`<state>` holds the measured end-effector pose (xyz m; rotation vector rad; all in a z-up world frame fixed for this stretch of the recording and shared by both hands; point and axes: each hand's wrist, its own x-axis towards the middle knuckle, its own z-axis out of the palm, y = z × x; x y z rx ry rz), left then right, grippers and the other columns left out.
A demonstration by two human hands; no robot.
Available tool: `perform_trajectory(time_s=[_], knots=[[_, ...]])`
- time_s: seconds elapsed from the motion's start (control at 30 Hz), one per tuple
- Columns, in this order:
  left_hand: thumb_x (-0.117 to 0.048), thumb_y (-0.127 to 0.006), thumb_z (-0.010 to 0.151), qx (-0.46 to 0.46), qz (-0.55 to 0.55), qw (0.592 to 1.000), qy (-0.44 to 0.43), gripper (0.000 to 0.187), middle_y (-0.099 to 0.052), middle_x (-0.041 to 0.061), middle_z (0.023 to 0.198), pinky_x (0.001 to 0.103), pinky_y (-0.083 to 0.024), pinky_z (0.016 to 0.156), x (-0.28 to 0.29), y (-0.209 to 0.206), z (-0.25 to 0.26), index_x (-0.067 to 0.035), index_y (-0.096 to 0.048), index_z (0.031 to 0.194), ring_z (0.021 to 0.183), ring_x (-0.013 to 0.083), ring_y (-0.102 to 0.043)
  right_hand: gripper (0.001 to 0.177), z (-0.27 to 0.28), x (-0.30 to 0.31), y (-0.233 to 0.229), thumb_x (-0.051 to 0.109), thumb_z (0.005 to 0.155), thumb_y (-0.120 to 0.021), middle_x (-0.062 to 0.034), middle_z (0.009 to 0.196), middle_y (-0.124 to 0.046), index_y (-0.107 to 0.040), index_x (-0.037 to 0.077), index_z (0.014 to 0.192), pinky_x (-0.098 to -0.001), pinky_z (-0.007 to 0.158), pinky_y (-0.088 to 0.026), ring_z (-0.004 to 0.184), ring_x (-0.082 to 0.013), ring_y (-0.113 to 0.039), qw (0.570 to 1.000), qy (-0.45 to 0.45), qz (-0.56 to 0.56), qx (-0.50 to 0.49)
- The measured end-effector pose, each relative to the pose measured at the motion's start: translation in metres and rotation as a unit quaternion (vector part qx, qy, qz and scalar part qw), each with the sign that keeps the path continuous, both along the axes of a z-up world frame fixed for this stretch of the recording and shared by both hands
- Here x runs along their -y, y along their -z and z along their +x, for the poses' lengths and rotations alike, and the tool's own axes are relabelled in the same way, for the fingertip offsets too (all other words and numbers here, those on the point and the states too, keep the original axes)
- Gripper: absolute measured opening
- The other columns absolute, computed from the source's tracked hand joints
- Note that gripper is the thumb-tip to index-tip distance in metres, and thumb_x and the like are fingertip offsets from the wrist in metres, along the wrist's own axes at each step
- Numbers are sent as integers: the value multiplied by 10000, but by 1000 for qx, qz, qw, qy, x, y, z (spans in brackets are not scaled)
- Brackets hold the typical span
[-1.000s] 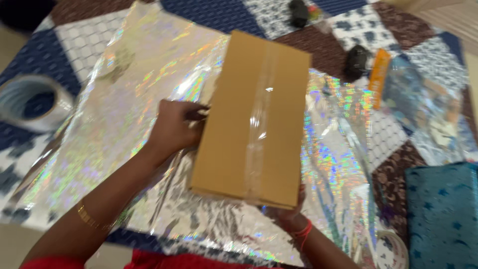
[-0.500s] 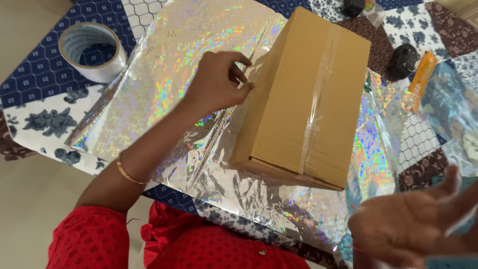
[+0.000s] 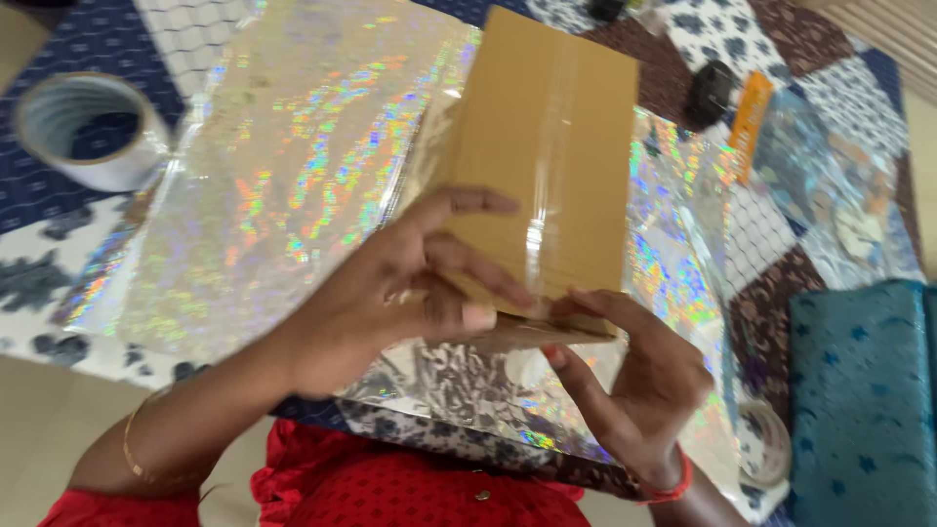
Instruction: The person seals a small cardboard box with clear adhesive tape, then wraps it in iridescent silver and teal gift paper. They fold the paper around the box and secure it with tape, completing the wrapping process.
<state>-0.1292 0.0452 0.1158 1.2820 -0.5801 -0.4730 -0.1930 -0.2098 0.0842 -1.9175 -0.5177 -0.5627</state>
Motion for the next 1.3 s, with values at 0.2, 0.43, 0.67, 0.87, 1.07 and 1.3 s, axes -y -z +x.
perform_trajectory(time_s=[0.2, 0.43, 0.67, 0.87, 1.07, 1.3], knots=[[-291, -669, 944, 15, 39, 997, 60, 783, -761, 98, 1274, 400, -516, 1023, 49, 8, -27, -52, -292, 1588, 1219, 216, -684, 215, -27, 17, 9, -93, 824, -829, -173, 989, -747, -722, -61, 1007, -349, 861, -591, 964, -245, -739, 995, 90, 22, -37], [-299, -657, 969, 152, 62, 984, 66, 831, -656, 177, 1463, 437, -421, 1114, 92, 16, -58, 24, -211, 1591, 1284, 280, -604, 202, -64, 48, 12, -108, 807, -828, -124, 902, -745, -712, -31, 953, -350, 823, -560, 874, -242, -732, 958, 241, -141, 67], [-345, -720, 907, 146, 174, 960, 161, 955, -580, 213, 1377, 422, -455, 1035, 149, 35, -79, 20, -230, 1641, 1181, 309, -546, 110, -111, 102, 70, -104, 888, -737, -105, 950, -754, -701, -48, 976, -330, 887, -592, 923, -220, -730, 936, 333, 94, -63], [-307, -712, 912, 154, 186, 951, 191, 593, -668, 166, 1212, 406, -488, 972, 165, 52, -76, -62, -583, 1436, 1098, 293, -637, 53, -181, 206, 116, -13, 1010, -758, -113, 930, -753, -741, -48, 1044, -268, 870, -541, 860, -143, -694, 807, 523, 242, -126], [-282, -729, 911, 105, 163, 941, 276, 334, -756, 110, 1050, 374, -519, 912, 184, 69, -70, -101, -747, 1191, 1021, 266, -706, 176, -193, 268, 156, -3, 850, -858, -58, 771, -693, -683, -6, 854, -239, 653, -527, 666, -112, -642, 717, 558, 393, -142], [-236, -726, 902, 87, 113, 947, 287, 305, -779, 87, 1015, 385, -529, 925, 183, 77, -60, -78, -758, 1162, 1014, 245, -694, 173, -179, 258, 140, 52, 856, -863, -79, 765, -720, -725, -53, 867, -194, 684, -492, 674, -88, -646, 747, 578, 295, -143]])
